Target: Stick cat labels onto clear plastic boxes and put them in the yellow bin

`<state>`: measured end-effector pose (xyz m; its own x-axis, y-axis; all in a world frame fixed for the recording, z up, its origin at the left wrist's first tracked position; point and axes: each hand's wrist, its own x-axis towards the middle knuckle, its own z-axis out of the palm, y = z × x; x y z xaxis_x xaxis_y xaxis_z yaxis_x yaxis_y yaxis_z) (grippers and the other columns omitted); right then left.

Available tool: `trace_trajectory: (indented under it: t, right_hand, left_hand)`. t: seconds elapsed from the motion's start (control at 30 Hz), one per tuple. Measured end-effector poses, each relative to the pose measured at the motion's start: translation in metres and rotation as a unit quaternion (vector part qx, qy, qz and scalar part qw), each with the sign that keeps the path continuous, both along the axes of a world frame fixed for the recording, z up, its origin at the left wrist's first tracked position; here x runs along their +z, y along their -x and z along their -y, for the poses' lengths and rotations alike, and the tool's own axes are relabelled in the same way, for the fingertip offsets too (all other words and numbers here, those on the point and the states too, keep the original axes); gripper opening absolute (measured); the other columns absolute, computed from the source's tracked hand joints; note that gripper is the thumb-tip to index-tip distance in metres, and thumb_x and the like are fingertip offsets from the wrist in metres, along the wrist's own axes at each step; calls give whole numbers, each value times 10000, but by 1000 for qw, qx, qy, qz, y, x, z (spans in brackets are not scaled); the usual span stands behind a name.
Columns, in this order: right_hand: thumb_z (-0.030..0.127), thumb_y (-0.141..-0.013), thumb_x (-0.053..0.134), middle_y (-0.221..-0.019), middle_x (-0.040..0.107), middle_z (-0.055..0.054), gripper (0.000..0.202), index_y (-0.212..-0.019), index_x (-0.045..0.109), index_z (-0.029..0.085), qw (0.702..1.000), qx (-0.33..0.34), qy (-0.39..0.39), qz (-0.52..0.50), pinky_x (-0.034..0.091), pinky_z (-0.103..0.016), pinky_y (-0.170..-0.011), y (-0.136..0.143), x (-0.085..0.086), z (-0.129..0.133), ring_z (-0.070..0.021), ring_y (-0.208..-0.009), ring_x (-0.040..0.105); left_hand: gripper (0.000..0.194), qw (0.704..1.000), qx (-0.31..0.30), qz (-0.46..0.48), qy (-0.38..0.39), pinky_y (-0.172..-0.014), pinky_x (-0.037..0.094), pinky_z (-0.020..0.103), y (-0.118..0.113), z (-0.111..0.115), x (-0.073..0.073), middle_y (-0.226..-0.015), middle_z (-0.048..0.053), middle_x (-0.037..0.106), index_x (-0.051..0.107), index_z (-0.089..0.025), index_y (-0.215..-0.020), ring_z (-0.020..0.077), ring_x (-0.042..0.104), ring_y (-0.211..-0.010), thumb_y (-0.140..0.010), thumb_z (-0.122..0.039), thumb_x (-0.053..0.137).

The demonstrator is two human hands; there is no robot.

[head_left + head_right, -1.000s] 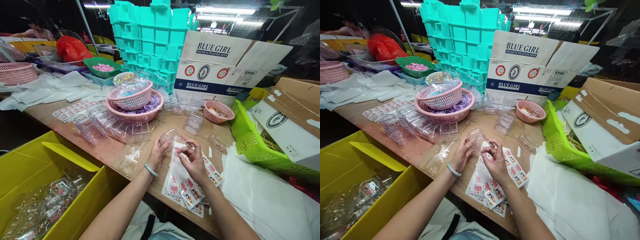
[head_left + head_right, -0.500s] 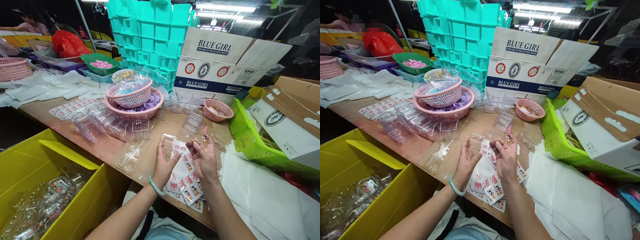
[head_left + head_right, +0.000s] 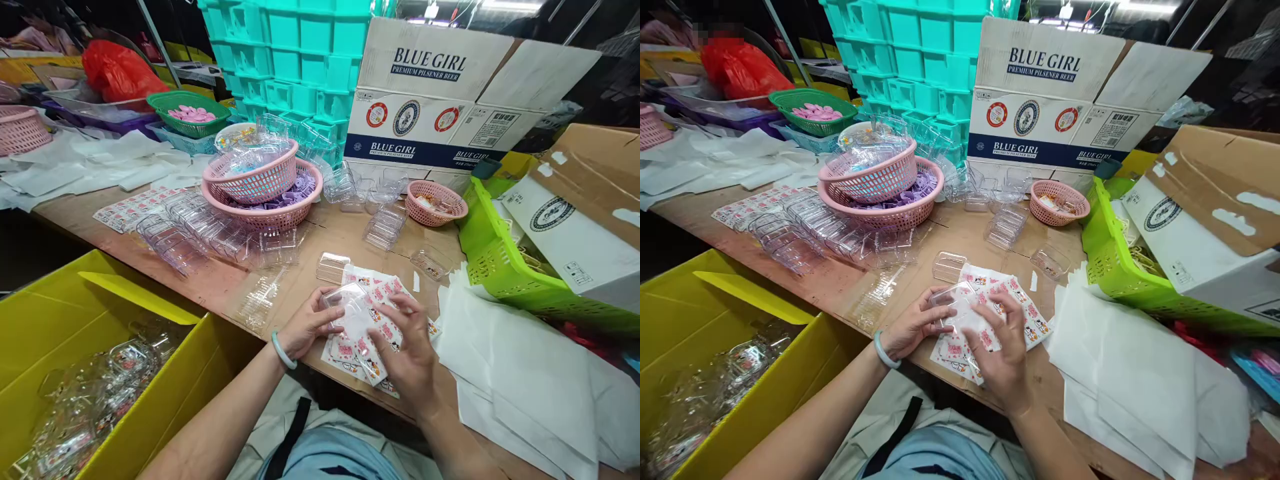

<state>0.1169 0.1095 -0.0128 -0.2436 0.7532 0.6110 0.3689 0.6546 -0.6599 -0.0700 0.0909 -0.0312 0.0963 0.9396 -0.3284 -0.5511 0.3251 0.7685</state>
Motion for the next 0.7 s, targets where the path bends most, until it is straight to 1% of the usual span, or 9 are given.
trace_trajectory:
  t: [0.03, 0.07, 0.1, 0.17, 0.2, 0.27, 0.43, 0.53, 0.7]
  right_hand:
    - [251, -816, 663, -1223, 562, -83, 234, -1049, 665, 269, 998, -36, 38, -36, 425, -498, -1028, -1, 7, -1, -274, -1227, 501]
    - [282, -822, 658, -1184, 583, -79, 140, -956, 691, 256, 993, -47, 83, -70, 443, -474, -1006, -2, 13, -3, -260, -1176, 533]
    - [311, -827, 652, -1108, 622, -73, 103, -888, 698, 242, 985, -33, 139, -96, 480, -441, -957, -2, 16, -5, -240, -1087, 582]
    - [360, -821, 656, -878, 680, -47, 148, -822, 693, 216, 956, 33, 260, -130, 546, -364, -798, 0, 18, -10, -191, -845, 644]
    - [378, -810, 666, -776, 678, -29, 175, -810, 689, 205, 938, 60, 310, -141, 553, -331, -727, 2, 17, -12, -168, -743, 640]
    - [403, -782, 692, -682, 661, -8, 215, -806, 683, 190, 913, 81, 368, -154, 544, -289, -662, 6, 12, -14, -139, -649, 617]
    - [428, -776, 693, -639, 634, -1, 259, -806, 663, 172, 904, 86, 400, -122, 492, -239, -580, 7, 10, -16, -116, -593, 573]
    - [431, -791, 678, -610, 597, 11, 260, -801, 660, 171, 916, 83, 388, -61, 440, -223, -537, 5, 10, -16, -105, -559, 528]
    - [435, -820, 640, -637, 584, 3, 264, -817, 658, 171, 925, 79, 371, -14, 428, -235, -563, 5, 8, -14, -117, -592, 522]
  left_hand:
    - [546, 1000, -21, -20, -10, -772, 524, 316, 1, 2, -2, -1169, 65, 583, 590, -262, -1137, 195, 592, -990, -636, -285, 806]
    - [591, 998, -40, -32, -20, -793, 519, 322, 3, 3, -4, -1173, 75, 584, 599, -263, -1159, 208, 584, -1022, -610, -259, 820]
    - [628, 997, -56, -34, -32, -820, 510, 330, 4, 4, -5, -1171, 84, 591, 606, -262, -1177, 219, 575, -1049, -591, -239, 830]
    - [672, 995, -83, -20, -54, -877, 485, 347, 5, 3, -6, -1157, 94, 610, 614, -264, -1197, 230, 565, -1082, -567, -207, 840]
    - [671, 994, -95, -10, -58, -898, 473, 351, 5, 3, -6, -1153, 93, 617, 616, -265, -1200, 228, 567, -1084, -571, -199, 838]
    - [612, 993, -109, 5, -49, -917, 458, 341, 6, 1, -6, -1146, 81, 622, 614, -265, -1204, 209, 582, -1057, -625, -218, 807]
    - [385, 993, -100, 54, 11, -900, 465, 307, 10, -2, -10, -1105, 66, 616, 628, -242, -1190, 174, 570, -998, -807, -278, 612]
    - [359, 994, -89, 61, 16, -870, 472, 301, 9, -3, -9, -1061, 67, 613, 640, -224, -1165, 166, 555, -960, -814, -275, 587]
    - [353, 996, -78, 46, 21, -831, 469, 296, 9, -4, -4, -892, 44, 590, 651, -211, -1133, 146, 541, -851, -792, -289, 600]
